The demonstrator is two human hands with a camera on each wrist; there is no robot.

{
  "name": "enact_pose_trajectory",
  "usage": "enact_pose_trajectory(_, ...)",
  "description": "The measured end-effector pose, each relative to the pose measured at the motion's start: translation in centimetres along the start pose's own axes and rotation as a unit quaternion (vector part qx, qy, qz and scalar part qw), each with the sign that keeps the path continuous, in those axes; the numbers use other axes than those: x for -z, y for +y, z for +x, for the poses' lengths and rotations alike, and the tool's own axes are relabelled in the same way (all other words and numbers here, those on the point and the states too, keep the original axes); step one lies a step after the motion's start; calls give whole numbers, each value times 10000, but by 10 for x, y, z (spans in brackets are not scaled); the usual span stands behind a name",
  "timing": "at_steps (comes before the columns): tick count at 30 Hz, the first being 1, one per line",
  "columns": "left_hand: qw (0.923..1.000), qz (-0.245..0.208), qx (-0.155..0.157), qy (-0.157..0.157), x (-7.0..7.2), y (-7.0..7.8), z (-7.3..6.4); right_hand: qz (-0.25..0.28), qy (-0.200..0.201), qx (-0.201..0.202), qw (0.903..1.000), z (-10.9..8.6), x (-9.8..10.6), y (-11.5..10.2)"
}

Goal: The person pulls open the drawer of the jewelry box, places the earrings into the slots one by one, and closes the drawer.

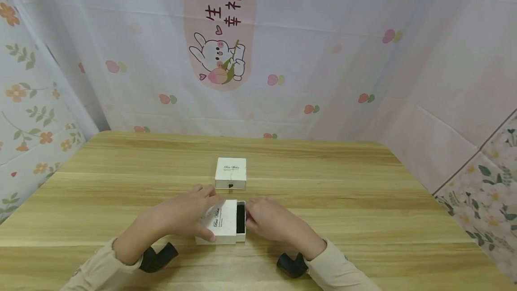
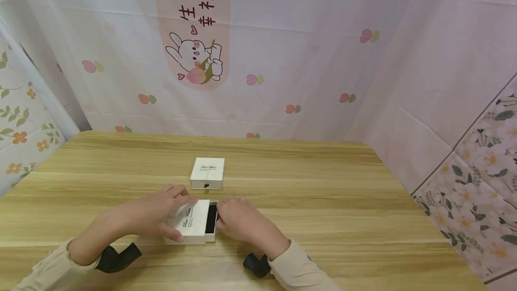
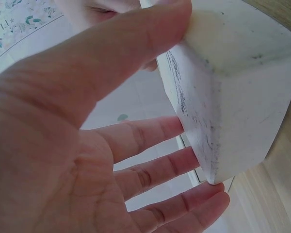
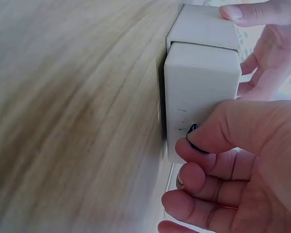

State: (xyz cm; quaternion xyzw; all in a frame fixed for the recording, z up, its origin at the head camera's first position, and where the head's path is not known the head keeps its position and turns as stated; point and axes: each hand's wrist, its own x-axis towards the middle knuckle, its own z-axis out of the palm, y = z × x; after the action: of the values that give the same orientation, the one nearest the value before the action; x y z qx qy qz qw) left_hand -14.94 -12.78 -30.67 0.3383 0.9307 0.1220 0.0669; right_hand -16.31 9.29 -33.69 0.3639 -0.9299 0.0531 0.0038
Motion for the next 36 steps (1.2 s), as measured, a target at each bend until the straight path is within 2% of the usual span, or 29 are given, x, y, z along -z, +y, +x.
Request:
enact_pose_trajectory(14,10000,21,-68,33,1,0,0,-68,241,-48,9997,1,-3,-2)
enact_pose_trajectory(36,10000,67,-62,-9,1,0,0,-121,381,-88,9992,1,-3,-10)
